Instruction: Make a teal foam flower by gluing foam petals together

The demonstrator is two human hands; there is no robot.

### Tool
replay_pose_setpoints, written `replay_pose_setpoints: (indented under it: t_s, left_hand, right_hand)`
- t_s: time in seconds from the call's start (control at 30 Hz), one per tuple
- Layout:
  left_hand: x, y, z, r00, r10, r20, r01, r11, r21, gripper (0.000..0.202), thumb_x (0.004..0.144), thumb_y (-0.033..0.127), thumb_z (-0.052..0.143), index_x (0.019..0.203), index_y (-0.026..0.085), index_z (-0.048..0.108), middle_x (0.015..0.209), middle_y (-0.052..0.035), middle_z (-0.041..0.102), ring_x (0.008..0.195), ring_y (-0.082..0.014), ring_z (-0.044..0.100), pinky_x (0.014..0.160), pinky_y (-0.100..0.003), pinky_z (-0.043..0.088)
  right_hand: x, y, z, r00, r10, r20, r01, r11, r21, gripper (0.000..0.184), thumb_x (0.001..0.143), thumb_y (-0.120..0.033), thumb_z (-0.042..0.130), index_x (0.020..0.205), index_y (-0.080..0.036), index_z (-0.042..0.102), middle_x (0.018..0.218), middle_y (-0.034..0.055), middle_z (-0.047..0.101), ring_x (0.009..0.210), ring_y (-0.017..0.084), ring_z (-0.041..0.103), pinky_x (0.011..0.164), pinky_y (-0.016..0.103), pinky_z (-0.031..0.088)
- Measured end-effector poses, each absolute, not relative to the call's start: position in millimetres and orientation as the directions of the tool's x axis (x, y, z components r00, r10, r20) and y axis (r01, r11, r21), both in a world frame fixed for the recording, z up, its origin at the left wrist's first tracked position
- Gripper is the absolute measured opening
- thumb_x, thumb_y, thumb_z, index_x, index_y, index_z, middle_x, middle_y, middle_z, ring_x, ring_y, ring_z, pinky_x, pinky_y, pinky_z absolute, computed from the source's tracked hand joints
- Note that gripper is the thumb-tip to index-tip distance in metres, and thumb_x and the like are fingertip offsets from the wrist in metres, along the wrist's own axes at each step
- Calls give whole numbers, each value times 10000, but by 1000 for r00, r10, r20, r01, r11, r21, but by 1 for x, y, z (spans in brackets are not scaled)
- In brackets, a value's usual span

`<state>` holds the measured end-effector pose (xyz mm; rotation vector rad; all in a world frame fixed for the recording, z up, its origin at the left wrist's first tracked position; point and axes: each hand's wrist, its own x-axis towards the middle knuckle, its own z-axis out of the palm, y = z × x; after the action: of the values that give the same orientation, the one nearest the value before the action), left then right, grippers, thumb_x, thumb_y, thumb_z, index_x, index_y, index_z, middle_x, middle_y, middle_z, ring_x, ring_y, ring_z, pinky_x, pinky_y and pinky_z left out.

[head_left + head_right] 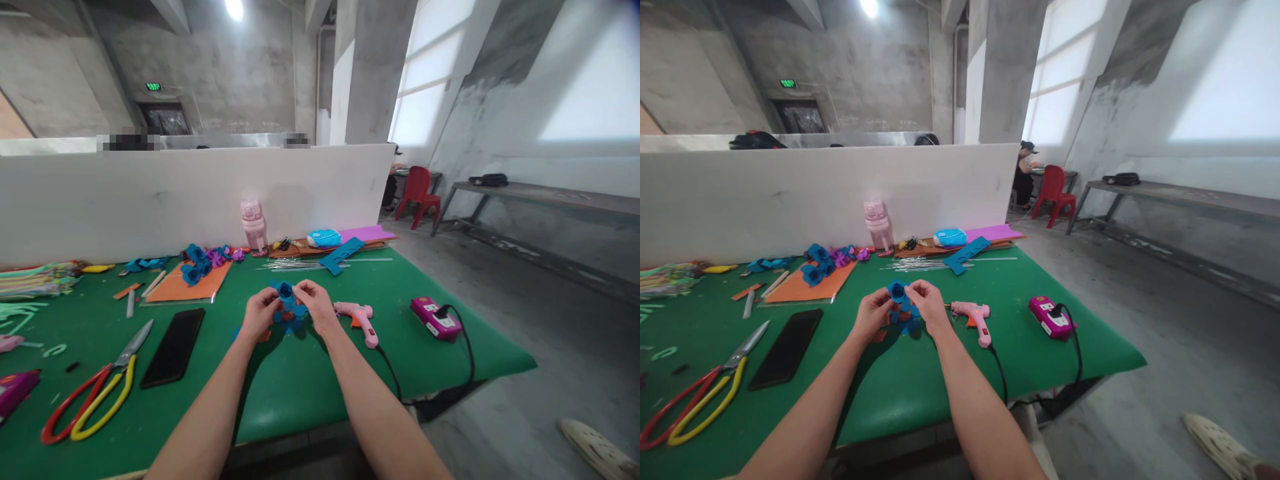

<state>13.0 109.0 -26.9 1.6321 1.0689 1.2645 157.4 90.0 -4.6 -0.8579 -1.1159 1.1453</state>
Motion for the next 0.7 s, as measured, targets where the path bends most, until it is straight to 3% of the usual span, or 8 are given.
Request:
replay_pose_setpoints:
  t_s: [0.3, 0.7]
  left_hand:
    - [13, 108, -24, 151, 938, 313, 169, -337, 926, 141, 692, 276, 570, 714, 147, 626, 539, 15, 559, 491, -95, 503, 455, -192, 420]
    - [11, 111, -31, 233, 888, 398, 252, -450, 857, 112, 701, 237, 573, 746, 161, 641, 684, -10, 606, 618, -122, 552, 597, -229, 449]
  right_hand:
    - [159, 92, -7, 91, 973, 212, -343, 230, -911, 261, 704, -423, 597, 618, -181, 549, 550, -35, 486, 513, 90, 432, 553, 231, 367]
    - [158, 89, -3, 122, 962, 246, -268, 270, -925, 248, 682, -400, 617, 628, -174, 529, 582, -44, 474, 544, 87, 420, 551, 214, 345]
